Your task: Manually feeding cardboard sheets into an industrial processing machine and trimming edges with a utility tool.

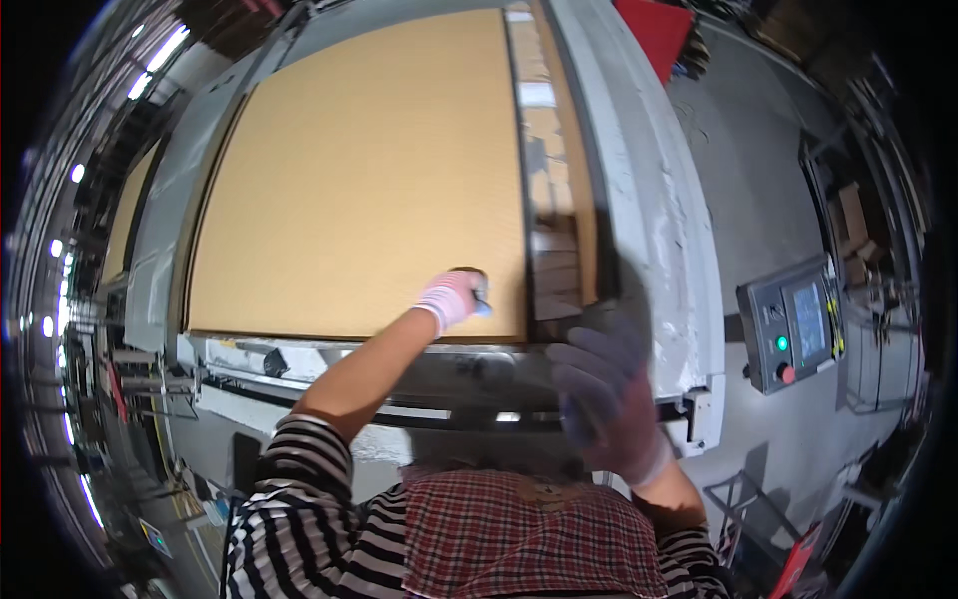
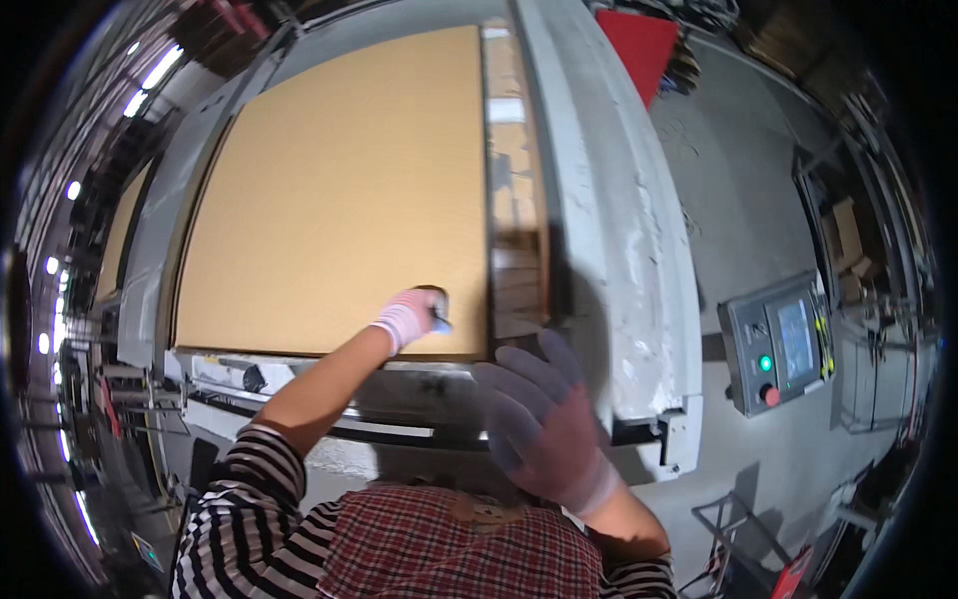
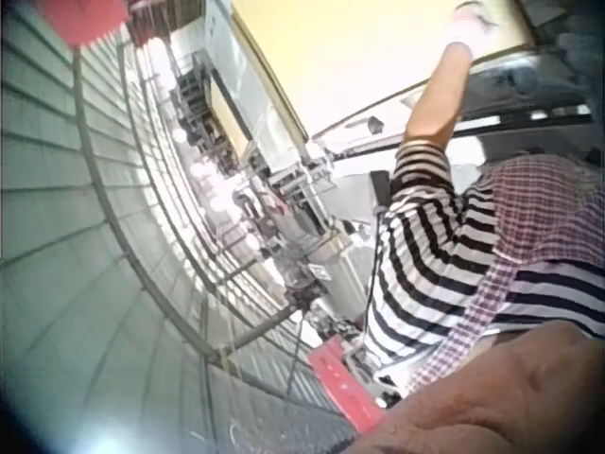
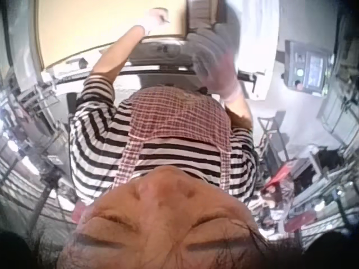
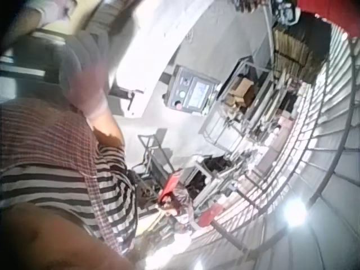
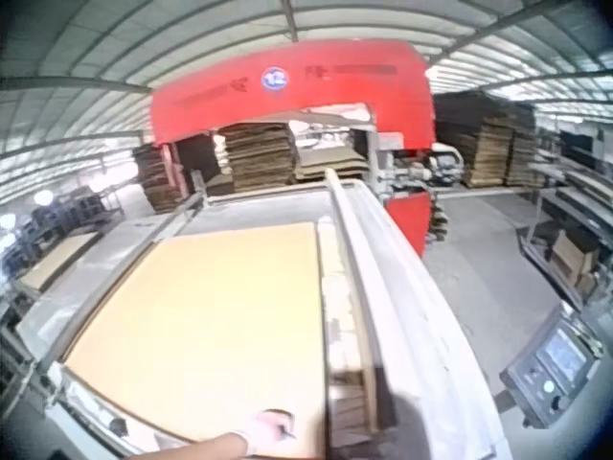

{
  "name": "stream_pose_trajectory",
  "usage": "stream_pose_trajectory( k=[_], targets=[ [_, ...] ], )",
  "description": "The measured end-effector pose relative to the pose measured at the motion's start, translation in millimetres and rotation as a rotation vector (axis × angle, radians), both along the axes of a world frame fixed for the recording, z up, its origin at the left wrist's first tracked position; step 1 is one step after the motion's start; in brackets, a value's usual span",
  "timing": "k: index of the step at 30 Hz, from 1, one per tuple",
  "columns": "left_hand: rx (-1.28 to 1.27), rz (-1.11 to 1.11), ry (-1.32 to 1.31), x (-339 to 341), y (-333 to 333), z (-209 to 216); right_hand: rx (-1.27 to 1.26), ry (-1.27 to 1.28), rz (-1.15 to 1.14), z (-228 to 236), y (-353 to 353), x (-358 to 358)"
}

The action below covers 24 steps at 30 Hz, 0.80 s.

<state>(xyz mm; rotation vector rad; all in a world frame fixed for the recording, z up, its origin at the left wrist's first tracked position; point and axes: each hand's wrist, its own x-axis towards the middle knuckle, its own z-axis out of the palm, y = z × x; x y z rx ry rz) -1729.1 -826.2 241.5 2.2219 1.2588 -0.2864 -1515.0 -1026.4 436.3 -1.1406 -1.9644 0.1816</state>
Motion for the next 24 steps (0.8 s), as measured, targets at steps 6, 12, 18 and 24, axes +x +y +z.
stream_pose_trajectory(
  k=[6, 12, 18, 24],
  targets=[
    [-0.368, -0.09, -0.683, -38.5, -36.2, 25.7, -0.207, -0.171, -0.156, -105.5, 36.6, -107.0],
    [0.367, -0.143, -0.525, -222.7, -0.3, -14.2, -0.517, -0.402, -0.498, -175.2, 45.2, -134.3],
    [0.409, 0.43, -0.194, -497.2, 54.6, 26.2, -0.767, -0.737, -0.731, -199.2, 85.3, -186.7],
    [0.297, 0.445, -0.047, -554.7, 53.1, 26.4, -0.851, -0.808, -0.331, -163.3, 139.0, -349.6]
  ],
)
